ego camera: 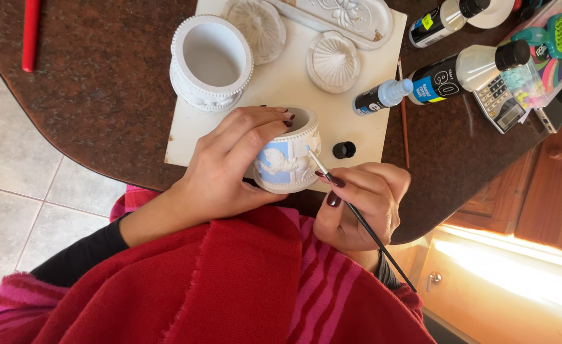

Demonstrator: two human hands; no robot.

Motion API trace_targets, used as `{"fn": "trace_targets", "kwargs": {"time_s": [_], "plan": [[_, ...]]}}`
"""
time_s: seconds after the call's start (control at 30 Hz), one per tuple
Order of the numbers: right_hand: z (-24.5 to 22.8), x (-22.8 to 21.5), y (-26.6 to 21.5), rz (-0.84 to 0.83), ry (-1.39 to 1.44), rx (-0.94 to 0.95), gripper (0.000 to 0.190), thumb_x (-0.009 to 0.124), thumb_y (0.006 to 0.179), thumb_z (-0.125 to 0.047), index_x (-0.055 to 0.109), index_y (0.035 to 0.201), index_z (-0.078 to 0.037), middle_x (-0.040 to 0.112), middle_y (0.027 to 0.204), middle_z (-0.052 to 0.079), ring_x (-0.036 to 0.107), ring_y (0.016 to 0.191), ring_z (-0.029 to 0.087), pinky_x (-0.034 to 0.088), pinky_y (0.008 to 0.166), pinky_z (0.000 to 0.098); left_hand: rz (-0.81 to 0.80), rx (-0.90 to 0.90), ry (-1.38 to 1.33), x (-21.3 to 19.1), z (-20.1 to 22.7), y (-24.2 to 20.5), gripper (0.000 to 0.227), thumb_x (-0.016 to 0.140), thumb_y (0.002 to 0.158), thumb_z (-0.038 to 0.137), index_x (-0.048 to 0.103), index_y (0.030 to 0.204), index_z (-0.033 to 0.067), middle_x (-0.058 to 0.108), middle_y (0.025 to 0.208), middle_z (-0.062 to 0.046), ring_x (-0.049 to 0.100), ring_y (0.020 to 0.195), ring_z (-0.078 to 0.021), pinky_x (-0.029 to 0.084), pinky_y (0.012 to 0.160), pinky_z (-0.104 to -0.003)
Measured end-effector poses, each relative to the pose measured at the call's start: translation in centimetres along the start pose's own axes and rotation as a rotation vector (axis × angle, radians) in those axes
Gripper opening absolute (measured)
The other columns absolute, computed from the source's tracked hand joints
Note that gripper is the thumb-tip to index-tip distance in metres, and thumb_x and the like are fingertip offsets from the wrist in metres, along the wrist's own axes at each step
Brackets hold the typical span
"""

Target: Painting decorative white candle holders with blue paint using a small brush.

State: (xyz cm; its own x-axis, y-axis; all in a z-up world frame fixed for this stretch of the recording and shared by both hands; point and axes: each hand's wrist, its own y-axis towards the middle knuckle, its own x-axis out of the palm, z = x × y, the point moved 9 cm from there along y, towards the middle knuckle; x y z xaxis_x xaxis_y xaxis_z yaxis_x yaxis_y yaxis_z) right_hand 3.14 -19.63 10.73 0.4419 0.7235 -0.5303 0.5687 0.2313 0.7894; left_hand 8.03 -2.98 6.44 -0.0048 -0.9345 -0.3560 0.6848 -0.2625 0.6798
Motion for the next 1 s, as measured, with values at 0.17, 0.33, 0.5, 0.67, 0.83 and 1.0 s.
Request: {"fn": "trace_targets", "kwargs": {"time_s": [0.17,0.33,0.5,0.67,0.83,1.0], "plan": [[-0.7,0.1,0.6,-0.002,-0.110,-0.043,0.011,0.067,0.088,-0.004,0.063,0.098,-0.007,0.072,0.094,0.007,0.059,0.091,0.025,0.047,0.081,0.0349,0.008,-0.004,-0.021,-0.1,-0.1,0.0,0.074,0.096,0.069,0.017,0.055,0.127,-0.0015,0.064,0.129,-0.019,0.066,0.117,-0.0367,0.056,0.101,-0.044],[-0.4,0.6,0.7,-0.011,-0.086,-0.040,0.011,0.068,0.089,-0.004,0.065,0.098,-0.008,0.074,0.093,0.006,0.059,0.092,0.023,0.044,0.083,0.0360,0.011,-0.028,-0.030,-0.1,-0.4,-0.1,0.073,0.097,0.069,0.018,0.055,0.126,-0.0018,0.065,0.124,-0.019,0.066,0.113,-0.0371,0.057,0.098,-0.044],[-0.6,1.0,0.6,0.000,-0.077,-0.053,0.008,0.069,0.089,-0.007,0.067,0.097,-0.008,0.075,0.090,0.007,0.059,0.088,0.022,0.042,0.082,0.0372,0.018,-0.024,-0.026,-0.1,-0.4,-0.2,0.072,0.097,0.070,0.019,0.055,0.125,-0.0009,0.066,0.123,-0.018,0.067,0.112,-0.0365,0.057,0.098,-0.044],[-0.7,1.2,0.9,-0.009,-0.062,-0.050,0.006,0.068,0.091,-0.007,0.067,0.097,-0.007,0.076,0.091,0.007,0.060,0.088,0.022,0.042,0.082,0.0373,0.024,-0.027,-0.020,-0.2,-0.4,-0.2,0.072,0.097,0.069,0.019,0.056,0.125,-0.0013,0.065,0.120,-0.018,0.067,0.111,-0.0368,0.057,0.098,-0.044],[-0.6,1.3,0.9,-0.036,-0.068,-0.029,0.006,0.068,0.092,-0.008,0.068,0.097,-0.006,0.076,0.091,0.008,0.059,0.089,0.022,0.042,0.083,0.0373,0.022,-0.028,-0.024,-0.2,-0.4,-0.2,0.072,0.096,0.068,0.019,0.056,0.124,-0.0014,0.065,0.118,-0.018,0.067,0.110,-0.0365,0.057,0.095,-0.044],[-0.6,1.2,0.8,-0.017,-0.078,-0.027,0.006,0.066,0.092,-0.008,0.068,0.098,-0.006,0.076,0.091,0.007,0.060,0.089,0.022,0.042,0.083,0.0366,0.018,-0.014,-0.020,-0.1,-0.4,-0.2,0.072,0.096,0.068,0.019,0.056,0.124,-0.0010,0.065,0.118,-0.018,0.067,0.110,-0.0366,0.057,0.095,-0.044]]}}
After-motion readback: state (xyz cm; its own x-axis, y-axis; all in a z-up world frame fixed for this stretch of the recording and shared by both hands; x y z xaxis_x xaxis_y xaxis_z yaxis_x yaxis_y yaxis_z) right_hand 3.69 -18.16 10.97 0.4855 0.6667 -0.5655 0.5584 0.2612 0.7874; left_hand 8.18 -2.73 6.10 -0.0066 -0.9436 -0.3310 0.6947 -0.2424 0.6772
